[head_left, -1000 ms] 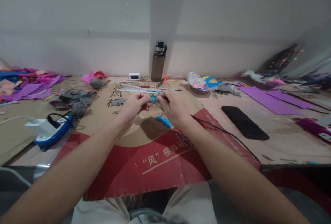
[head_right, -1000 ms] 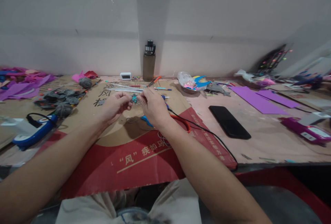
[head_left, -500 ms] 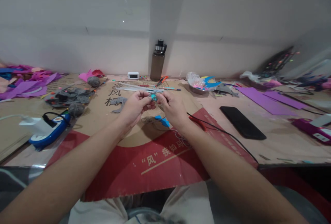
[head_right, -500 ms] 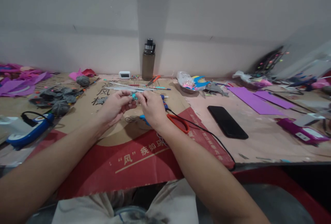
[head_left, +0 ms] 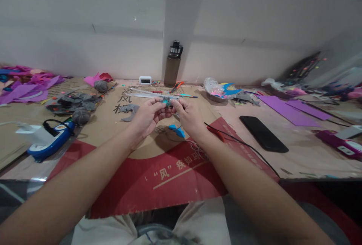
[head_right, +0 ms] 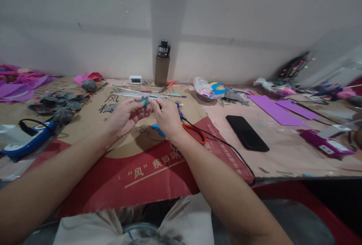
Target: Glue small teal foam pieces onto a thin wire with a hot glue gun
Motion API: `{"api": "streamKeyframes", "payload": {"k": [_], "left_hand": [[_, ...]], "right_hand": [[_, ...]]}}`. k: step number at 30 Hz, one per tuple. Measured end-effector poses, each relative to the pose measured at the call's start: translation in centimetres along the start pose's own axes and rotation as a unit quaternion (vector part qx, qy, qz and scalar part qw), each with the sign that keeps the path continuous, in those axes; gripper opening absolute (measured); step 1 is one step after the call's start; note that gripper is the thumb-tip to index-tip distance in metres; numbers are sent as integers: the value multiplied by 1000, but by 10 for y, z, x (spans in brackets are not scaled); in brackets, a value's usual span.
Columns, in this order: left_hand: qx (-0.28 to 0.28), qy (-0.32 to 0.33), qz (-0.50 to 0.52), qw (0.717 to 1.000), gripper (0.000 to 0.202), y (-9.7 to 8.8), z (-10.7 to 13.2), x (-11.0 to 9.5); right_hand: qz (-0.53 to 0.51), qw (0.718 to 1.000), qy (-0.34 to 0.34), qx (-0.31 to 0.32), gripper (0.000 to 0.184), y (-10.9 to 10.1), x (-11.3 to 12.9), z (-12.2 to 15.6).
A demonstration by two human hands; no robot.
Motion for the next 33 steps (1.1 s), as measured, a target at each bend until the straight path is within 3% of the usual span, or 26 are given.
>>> {"api": "streamKeyframes", "payload": {"k": [14,16,20,24,33], "left_hand": [[-25,13,-13,1000,15,-2,0,-1],[-35,15,-12,999,15,-4,1,-2],[-47,17,-11,999,18,-7,1,-2],[-45,19,-16,999,18,-9,1,-2],[-28,18,-32,999,19,-4,1,-3]], "right_hand": [[-3,1000,-15,5,47,-1,3,3],[6,1000,-16,14,41,0,6,4],[-14,1000,-3,13,11,1,6,6],[-4,1000,-26,-5,4,-1,10,6],[55,997,-3,-45,25,-9,6,8]]}}
Point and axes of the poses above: each hand's wrist, its own z-axis away from the middle knuckle, its own y-axis out of the palm, x = y × z, the point moved 9 cm from there along -z, towards the middle knuckle, and after that the axes turned 15 degrees about x, right-handed, at the moved point
